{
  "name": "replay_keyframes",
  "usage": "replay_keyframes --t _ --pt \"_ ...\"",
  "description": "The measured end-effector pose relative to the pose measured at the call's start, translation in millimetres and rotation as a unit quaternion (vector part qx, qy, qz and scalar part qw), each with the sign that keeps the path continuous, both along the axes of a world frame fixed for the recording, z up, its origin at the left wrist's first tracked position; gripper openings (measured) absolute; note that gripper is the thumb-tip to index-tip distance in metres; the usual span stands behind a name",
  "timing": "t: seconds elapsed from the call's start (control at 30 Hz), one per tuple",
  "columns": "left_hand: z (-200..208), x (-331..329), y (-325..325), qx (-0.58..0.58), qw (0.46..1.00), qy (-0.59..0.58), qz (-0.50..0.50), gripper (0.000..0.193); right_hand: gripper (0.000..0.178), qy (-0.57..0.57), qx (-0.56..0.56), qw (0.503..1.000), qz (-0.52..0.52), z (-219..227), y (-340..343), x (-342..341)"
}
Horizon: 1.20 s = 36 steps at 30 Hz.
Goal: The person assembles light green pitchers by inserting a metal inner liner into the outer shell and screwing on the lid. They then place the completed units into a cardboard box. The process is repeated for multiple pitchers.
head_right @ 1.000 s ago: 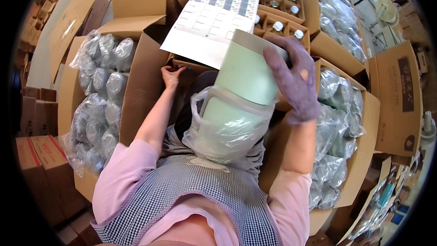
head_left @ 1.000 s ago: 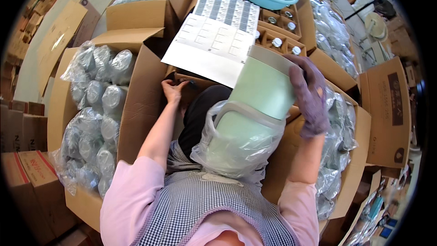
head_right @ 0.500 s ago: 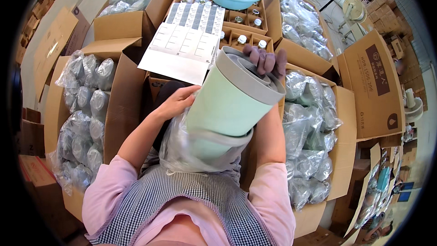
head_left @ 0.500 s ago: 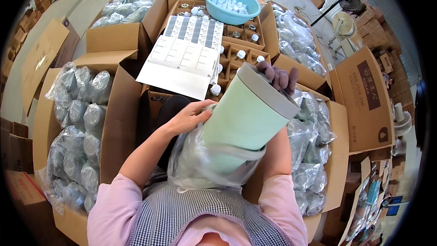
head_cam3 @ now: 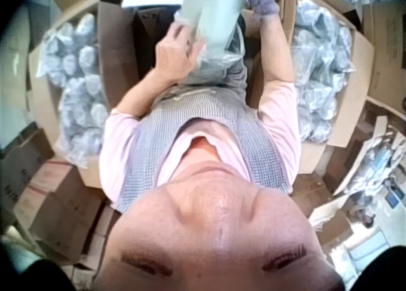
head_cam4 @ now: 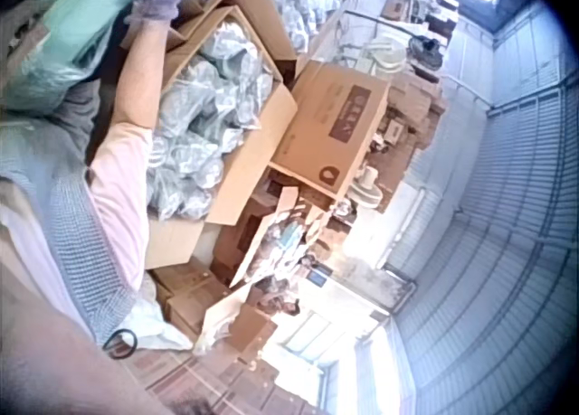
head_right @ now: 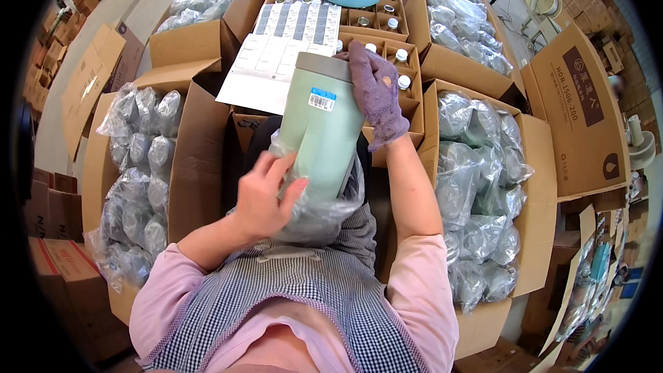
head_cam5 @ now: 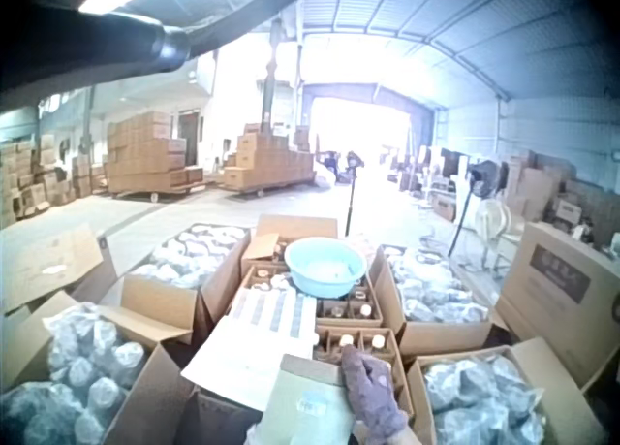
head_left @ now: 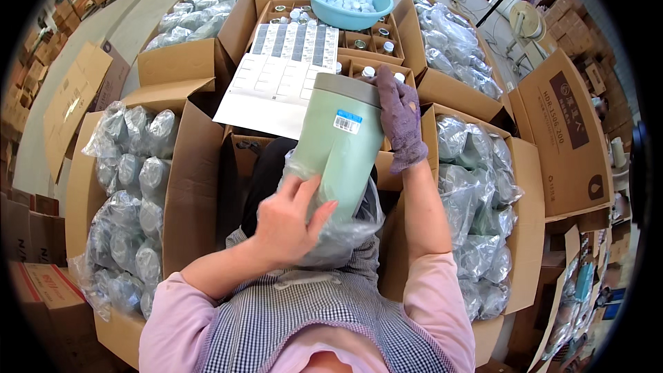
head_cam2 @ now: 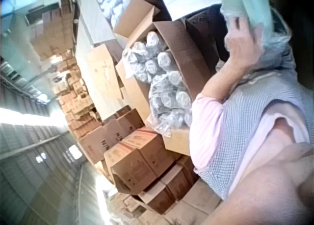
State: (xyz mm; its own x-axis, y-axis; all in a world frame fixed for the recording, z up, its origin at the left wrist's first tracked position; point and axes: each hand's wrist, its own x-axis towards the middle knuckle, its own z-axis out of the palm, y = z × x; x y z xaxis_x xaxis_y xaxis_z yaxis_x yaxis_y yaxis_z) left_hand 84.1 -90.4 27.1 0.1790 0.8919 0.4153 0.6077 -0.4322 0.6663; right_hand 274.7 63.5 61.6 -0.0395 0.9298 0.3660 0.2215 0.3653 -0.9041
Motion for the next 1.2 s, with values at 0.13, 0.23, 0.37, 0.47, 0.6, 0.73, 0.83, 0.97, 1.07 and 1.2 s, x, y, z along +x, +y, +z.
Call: replay_keyframes --t 0.13,0.23,0.37,0.47,0.6,0.73,0.83,0.97,1.07,1.2 --pt "18.7 -8.9 59.5 0.135 0.987 -0.084 0.019 0.022 0.046 0.094 -0.033 0.995 -0.004 -1.2 -4.0 -10.5" --pt "18.6 6.4 80.0 0.161 0.983 -0.083 0.042 0.024 0.038 0.041 0.025 0.999 -0.015 -3.8 -2.0 -16.2" --pt "14.5 22.7 86.3 0.172 0.978 -0.057 0.101 0.026 0.02 -0.027 0.117 0.992 -0.045 -4.7 -2.4 -17.6" --pt "15.3 27.2 84.1 0.161 0.98 -0.044 0.11 0.023 0.01 -0.125 0.187 0.972 -0.07 -6.0 -5.6 -13.5" --pt "21.2 26.2 86.8 0.102 0.986 -0.1 0.081 0.017 0.008 -0.154 0.203 0.963 -0.085 2.5 -11.9 -14.8" --pt "30.2 20.6 93.1 0.042 0.991 -0.122 0.046 0.012 0.007 -0.191 0.264 0.94 -0.097 1.6 -11.3 -14.2" --pt "25.2 23.9 93.3 0.118 0.99 -0.058 0.059 0.01 0.009 -0.187 0.26 0.941 -0.107 2.7 -12.5 -16.6" --pt "27.7 26.4 82.6 0.104 0.989 -0.097 0.043 0.01 0.014 -0.212 0.286 0.927 -0.119 4.6 -14.2 -16.2" --pt "32.9 17.3 85.2 -0.025 0.98 -0.197 0.002 0.012 0.016 -0.213 0.282 0.929 -0.113 5.9 -14.5 -16.0" --pt "39.4 22.3 83.0 0.049 0.986 -0.157 0.011 0.017 0.017 -0.222 0.245 0.936 -0.121 5.1 -12.1 -17.5"
